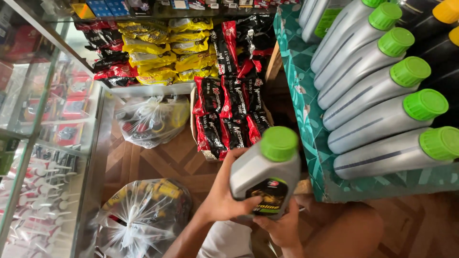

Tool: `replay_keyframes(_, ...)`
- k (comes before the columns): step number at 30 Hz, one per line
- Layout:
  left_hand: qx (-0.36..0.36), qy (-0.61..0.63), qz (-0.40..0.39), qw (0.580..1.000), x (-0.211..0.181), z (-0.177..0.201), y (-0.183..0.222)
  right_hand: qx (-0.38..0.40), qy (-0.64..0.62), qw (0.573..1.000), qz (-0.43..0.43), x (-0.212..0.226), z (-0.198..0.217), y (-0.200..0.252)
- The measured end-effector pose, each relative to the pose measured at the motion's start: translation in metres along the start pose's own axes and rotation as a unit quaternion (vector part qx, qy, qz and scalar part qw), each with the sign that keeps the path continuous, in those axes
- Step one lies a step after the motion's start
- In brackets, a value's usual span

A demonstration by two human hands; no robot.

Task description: Cleaning and organizing bottles of engine oil on a display shelf in a parts shop.

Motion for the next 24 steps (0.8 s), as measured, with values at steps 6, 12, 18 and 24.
replay_keyframes(6,-0.121,-0.2,-0.075,0.969,-0.045,-0.028,0.009,-0.104,0.078,0.99,0.06,-0.007,0.002,0.007)
replay_keyframes(12,-0.151,-0.143,-0.102,0.973,-0.044,-0.01,0.009,-0.061,0.093,0.99,0.091,0.026,-0.014,0.018)
replay_keyframes(18,-0.025,-0.137,-0.087,0.986,-0.036,-0.016,0.019,0.101,-0.097,0.99,0.019,0.122,-0.088,-0.005)
replay_keyframes(24,-0.025,-0.073,-0.05,0.996,-0.003,-0.006,0.022,-0.061,0.169,0.98,-0.082,-0.003,-0.02,-0.021)
Point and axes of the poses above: each hand's wrist, its own y-axis away from the middle knuckle, its own z-axis out of the back of the hand, x = y × z, the point moved 9 cm from there along -y, towards the middle knuckle, and after that the axes turned 8 degrees about -z, right-handed, at the moved point
